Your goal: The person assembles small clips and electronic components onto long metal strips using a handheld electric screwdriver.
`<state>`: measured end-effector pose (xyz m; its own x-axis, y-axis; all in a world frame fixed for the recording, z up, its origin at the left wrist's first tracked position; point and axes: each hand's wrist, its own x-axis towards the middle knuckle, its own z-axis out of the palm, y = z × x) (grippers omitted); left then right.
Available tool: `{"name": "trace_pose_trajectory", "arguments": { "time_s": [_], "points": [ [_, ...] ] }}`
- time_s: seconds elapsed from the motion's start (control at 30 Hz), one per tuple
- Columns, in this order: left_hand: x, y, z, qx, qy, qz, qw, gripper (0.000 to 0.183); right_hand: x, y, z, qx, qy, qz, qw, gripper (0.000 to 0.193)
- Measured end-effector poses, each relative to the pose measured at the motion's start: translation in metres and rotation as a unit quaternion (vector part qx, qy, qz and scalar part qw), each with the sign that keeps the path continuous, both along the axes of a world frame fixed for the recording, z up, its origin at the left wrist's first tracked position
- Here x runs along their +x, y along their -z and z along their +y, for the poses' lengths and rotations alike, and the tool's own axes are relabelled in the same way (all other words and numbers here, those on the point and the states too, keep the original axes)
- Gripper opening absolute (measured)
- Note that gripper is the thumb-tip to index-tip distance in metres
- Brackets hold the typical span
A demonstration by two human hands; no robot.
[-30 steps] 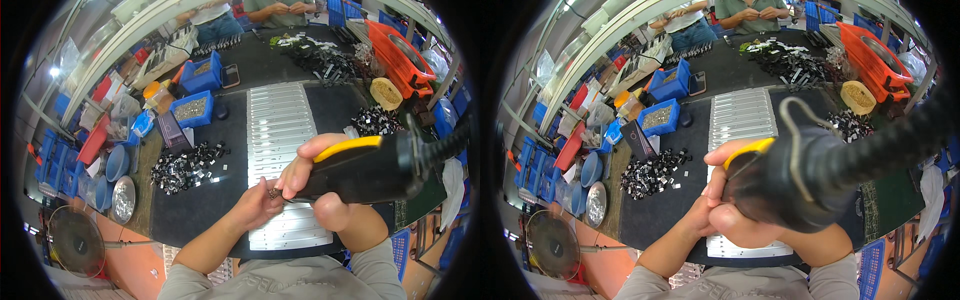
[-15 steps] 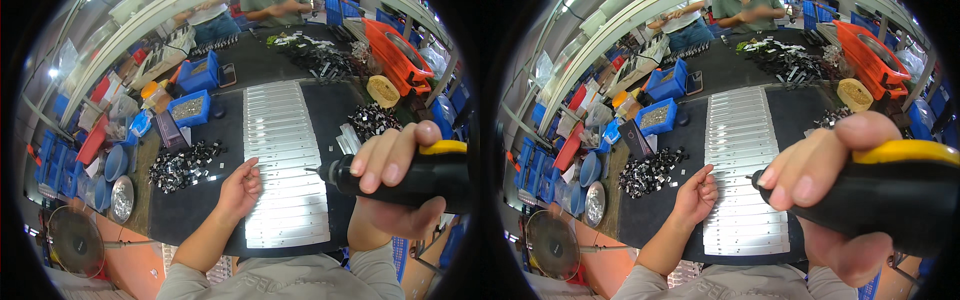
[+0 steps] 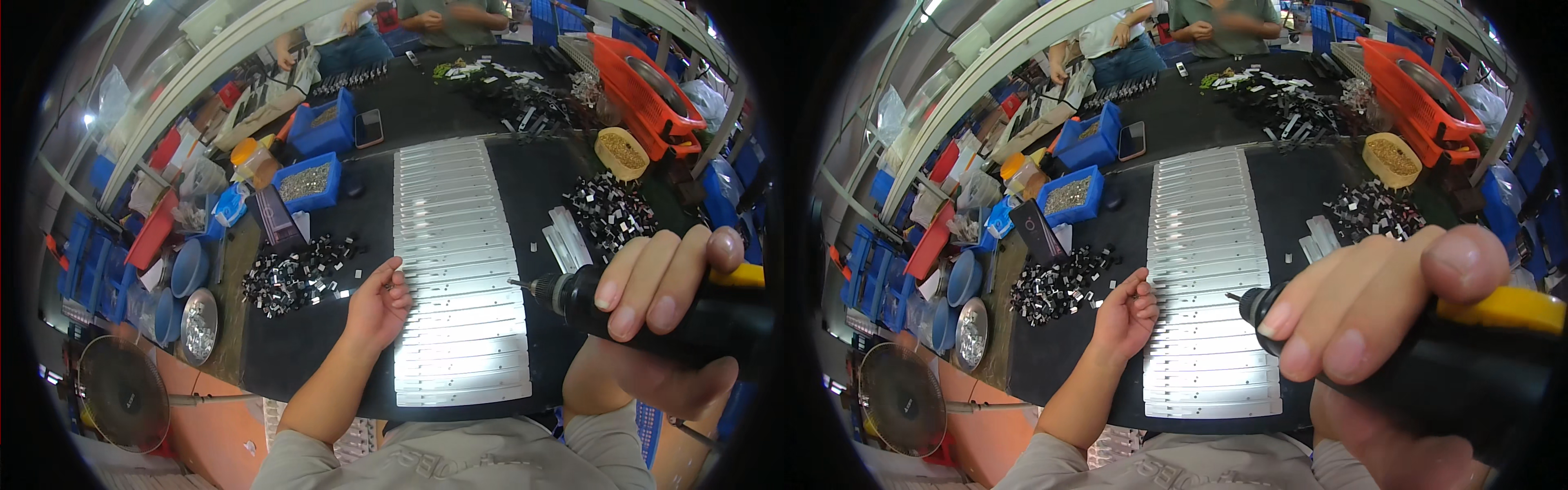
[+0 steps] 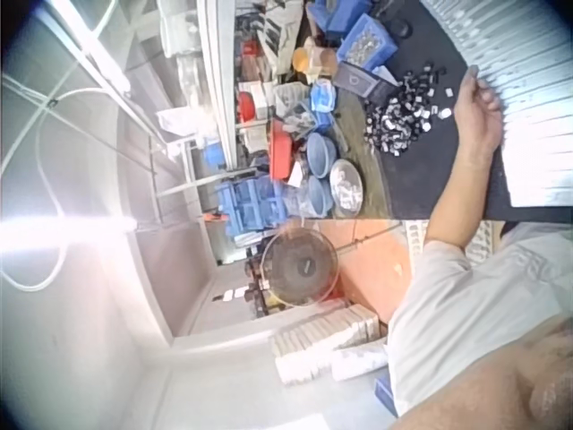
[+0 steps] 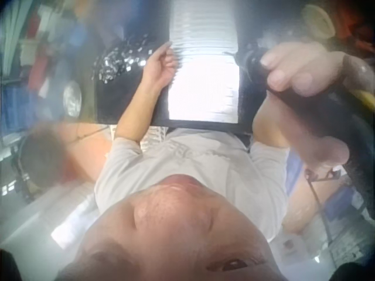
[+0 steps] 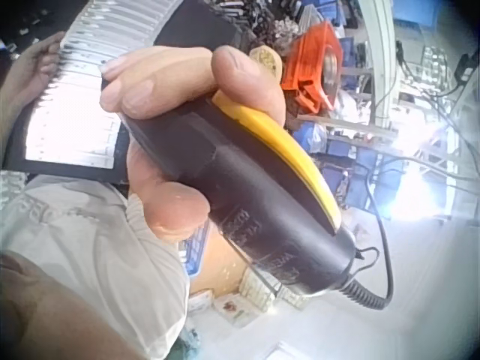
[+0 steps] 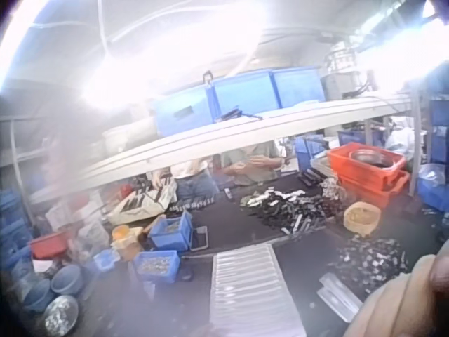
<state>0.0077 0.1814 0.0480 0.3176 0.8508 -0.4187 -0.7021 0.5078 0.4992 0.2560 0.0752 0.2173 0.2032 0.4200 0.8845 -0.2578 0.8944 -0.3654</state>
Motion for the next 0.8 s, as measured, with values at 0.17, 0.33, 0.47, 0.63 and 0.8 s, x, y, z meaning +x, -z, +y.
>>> {"name": "trace_pose_trajectory", "arguments": {
  "time_s": [0.17,0.33,0.47,0.63,0.8],
  "points": [
    [-0.011,0.0,0.007,0.037,-0.019,-0.032,0.999,0.015,0.0,-0.005,-0.005,0.004,-0.011,0.019,1.0,0.068],
    [-0.022,0.017,0.019,0.042,-0.064,-0.023,0.997,0.017,0.001,-0.002,-0.007,-0.02,0.013,0.05,0.998,0.068],
    [-0.031,0.022,0.015,0.045,-0.072,-0.016,0.996,0.018,-0.011,0.0,-0.007,-0.04,0.005,0.054,0.998,0.064],
    [-0.022,0.024,0.007,0.068,-0.06,-0.01,0.996,0.022,-0.015,0.001,-0.016,-0.061,0.045,0.049,0.996,0.063],
    [-0.014,0.011,0.0,0.067,-0.038,0.003,0.997,0.023,-0.01,0.01,-0.001,-0.1,-0.007,0.028,0.995,0.073]
  ]
}}
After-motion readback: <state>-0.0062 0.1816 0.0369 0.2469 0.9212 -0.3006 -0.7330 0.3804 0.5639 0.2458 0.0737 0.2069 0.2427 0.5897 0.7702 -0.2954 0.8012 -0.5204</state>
